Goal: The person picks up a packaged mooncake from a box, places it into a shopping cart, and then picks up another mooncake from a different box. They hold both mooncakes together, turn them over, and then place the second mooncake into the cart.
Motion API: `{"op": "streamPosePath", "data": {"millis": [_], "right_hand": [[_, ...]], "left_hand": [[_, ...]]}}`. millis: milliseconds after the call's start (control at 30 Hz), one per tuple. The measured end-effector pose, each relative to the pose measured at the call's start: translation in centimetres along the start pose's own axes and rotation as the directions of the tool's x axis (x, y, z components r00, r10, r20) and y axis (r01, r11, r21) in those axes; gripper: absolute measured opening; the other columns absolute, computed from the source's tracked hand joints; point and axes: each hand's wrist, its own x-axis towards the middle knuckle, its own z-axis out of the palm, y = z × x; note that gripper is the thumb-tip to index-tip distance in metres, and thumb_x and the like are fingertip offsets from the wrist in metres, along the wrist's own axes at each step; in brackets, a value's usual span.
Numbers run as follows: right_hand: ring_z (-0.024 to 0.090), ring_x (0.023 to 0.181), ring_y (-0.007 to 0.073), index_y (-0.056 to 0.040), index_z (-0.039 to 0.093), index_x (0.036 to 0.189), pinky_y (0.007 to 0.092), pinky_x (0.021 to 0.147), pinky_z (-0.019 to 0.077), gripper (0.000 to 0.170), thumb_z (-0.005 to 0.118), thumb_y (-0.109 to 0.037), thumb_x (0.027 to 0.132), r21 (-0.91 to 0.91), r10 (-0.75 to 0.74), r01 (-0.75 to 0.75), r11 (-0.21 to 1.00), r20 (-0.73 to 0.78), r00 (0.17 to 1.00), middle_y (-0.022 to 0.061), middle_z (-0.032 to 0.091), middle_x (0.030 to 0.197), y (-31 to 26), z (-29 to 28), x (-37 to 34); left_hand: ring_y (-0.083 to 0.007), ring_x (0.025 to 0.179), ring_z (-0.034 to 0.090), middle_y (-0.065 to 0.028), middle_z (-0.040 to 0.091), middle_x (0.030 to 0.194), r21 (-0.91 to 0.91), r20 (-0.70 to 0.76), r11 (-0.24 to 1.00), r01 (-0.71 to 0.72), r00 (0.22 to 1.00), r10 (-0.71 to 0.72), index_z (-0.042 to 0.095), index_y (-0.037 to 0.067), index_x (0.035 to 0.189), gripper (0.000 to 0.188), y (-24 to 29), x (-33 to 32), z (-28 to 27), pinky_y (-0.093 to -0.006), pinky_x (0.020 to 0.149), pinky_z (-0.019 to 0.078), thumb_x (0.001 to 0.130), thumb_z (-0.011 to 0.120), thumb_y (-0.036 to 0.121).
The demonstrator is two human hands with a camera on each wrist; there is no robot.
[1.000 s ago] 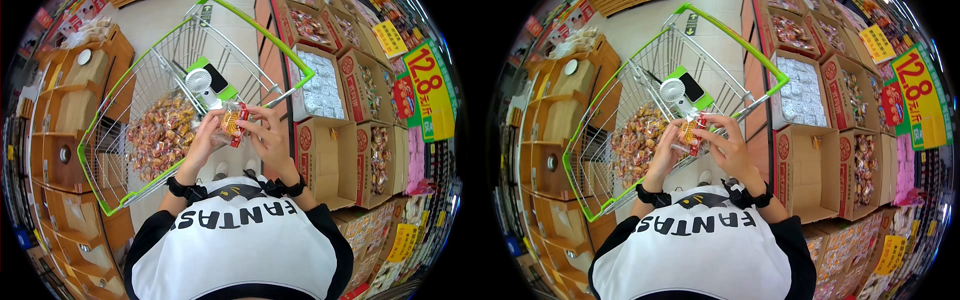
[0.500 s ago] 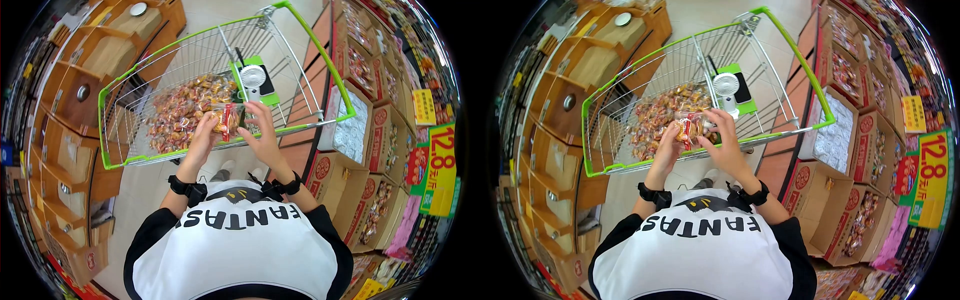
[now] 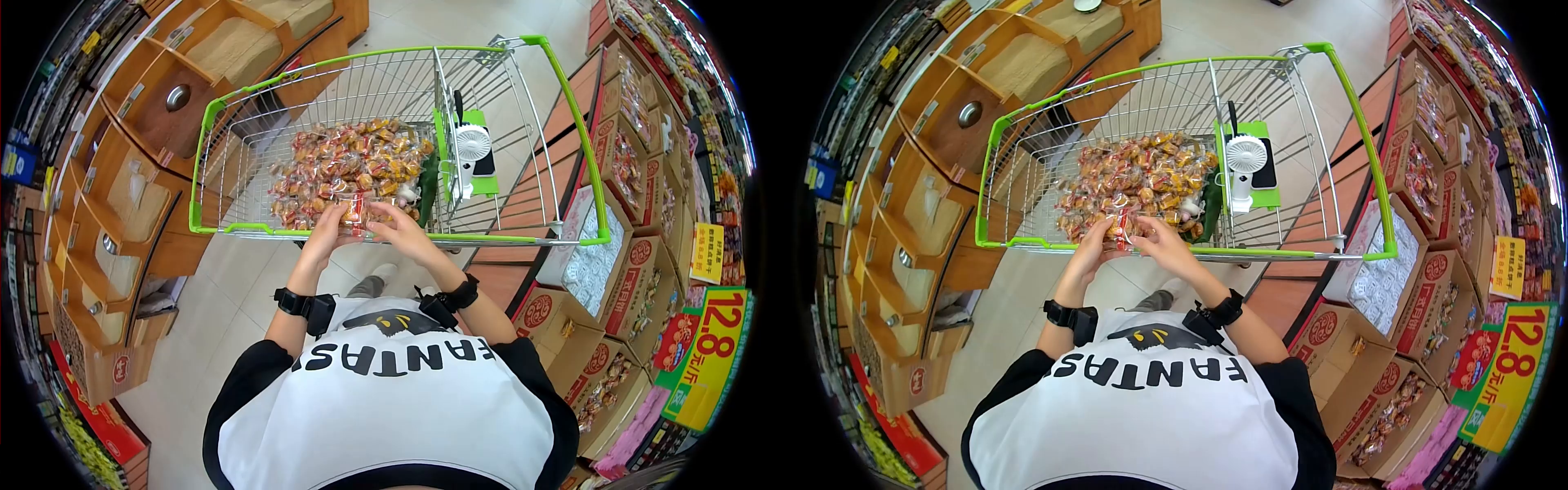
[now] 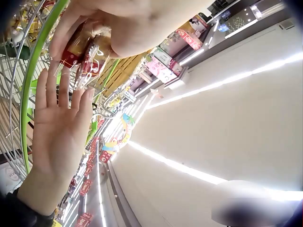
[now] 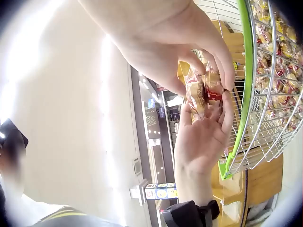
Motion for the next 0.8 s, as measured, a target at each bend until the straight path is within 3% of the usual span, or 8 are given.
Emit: {"op": "streamPosePath", "data": {"millis": [167,233,300,367,433,533,633,800], "right_hand": [[0.054,0.088,0.0135,-0.0032,0.038,0.122,0.0262,0.071,0.0466,0.045,0.056,-0.016,0.082,-0.09,0.151,-0.14,0.986,0.124,0.981,0.0126,0.044,0.116,-2.9,0.3,2.3],[0.052,0.096,0.0155,-0.0039,0.037,0.124,0.027,0.077,0.045,0.047,0.055,-0.016,0.082,-0.05,0.047,-0.042,0.998,0.112,0.993,0.0133,0.042,0.12,-3.4,0.5,3.6],[0.05,0.099,0.0169,-0.0029,0.037,0.124,0.0273,0.078,0.0439,0.051,0.057,-0.016,0.08,0.244,-0.179,0.174,0.954,-0.003,0.984,0.0127,0.042,0.122,-5.2,1.1,3.9],[0.045,0.108,0.0194,-0.0039,0.034,0.126,0.0295,0.087,0.0396,0.052,0.056,-0.017,0.081,0.169,-0.208,0.203,0.965,0.011,0.978,0.0127,0.038,0.126,-5.5,0.8,3.9],[0.047,0.105,0.0202,-0.0049,0.038,0.124,0.0302,0.085,0.0406,0.049,0.056,-0.019,0.081,-0.022,-0.202,0.202,0.979,-0.041,0.978,0.0117,0.042,0.123,-4.2,0.2,3.9],[0.05,0.102,0.0203,-0.0054,0.045,0.119,0.0296,0.083,0.0413,0.042,0.056,-0.018,0.08,-0.167,-0.147,0.139,0.976,-0.036,0.988,0.0102,0.046,0.119,-2.8,-1.3,2.5],[0.053,0.096,0.0181,-0.0055,0.05,0.113,0.0273,0.08,0.042,0.035,0.055,-0.018,0.08,-0.15,-0.075,0.066,0.986,-0.053,0.996,0.0084,0.051,0.111,-2.5,-2.4,0.8],[0.055,0.086,0.0125,-0.0035,0.053,0.109,0.024,0.076,0.0423,0.03,0.054,-0.016,0.081,-0.107,-0.064,0.057,0.993,-0.071,0.995,0.0056,0.057,0.102,-1.4,-4.3,-1.3]], "left_hand": [[-0.0191,0.079,0.059,-0.0087,0.055,0.097,0.017,-0.044,0.999,-0.041,0.998,0.042,0.045,0.005,0.11,0.035,1.4,1.1,-1.3,-0.0322,0.073,0.0514,0.09,0.035,0.032],[-0.0221,0.09,0.056,-0.012,0.052,0.106,-0.046,0.046,0.991,-0.129,0.99,0.131,0.04,0.005,0.117,0.04,3.4,1.5,-1.8,-0.0355,0.079,0.0479,0.09,0.035,0.035],[-0.0228,0.096,0.052,-0.0129,0.049,0.11,-0.098,0.043,0.978,-0.184,0.981,0.189,0.038,0.004,0.119,0.045,4.8,2.3,-2.4,-0.0369,0.082,0.0444,0.09,0.034,0.038],[-0.0236,0.103,0.048,-0.0139,0.047,0.114,-0.148,0.036,0.96,-0.238,0.969,0.246,0.036,0.002,0.121,0.049,5.2,2.9,-2.7,-0.0383,0.085,0.0409,0.09,0.032,0.04],[-0.0228,0.11,0.042,-0.0128,0.046,0.115,-0.109,-0.158,0.964,-0.244,0.961,0.226,0.034,0.002,0.124,0.049,4.5,3.9,-2.9,-0.0365,0.09,0.0346,0.089,0.034,0.037],[-0.0239,0.106,0.047,-0.0133,0.044,0.118,0.009,-0.268,0.968,-0.251,0.932,0.244,0.031,0.003,0.126,0.048,2.5,4.5,-3.1,-0.0353,0.087,0.0393,0.087,0.041,0.028],[-0.0235,0.101,0.05,-0.013,0.044,0.117,0.061,-0.114,0.984,-0.168,0.978,0.174,0.04,0.003,0.12,0.04,1.3,3.9,-2.7,-0.0322,0.08,0.0436,0.086,0.042,0.022],[-0.0118,0.082,0.057,-0.006,0.06,0.089,0.224,0.155,0.972,-0.063,0.988,0.028,0.051,0.003,0.102,0.024,0.8,3.3,-0.1,-0.0231,0.072,0.0449,0.085,0.04,0.016]]}}
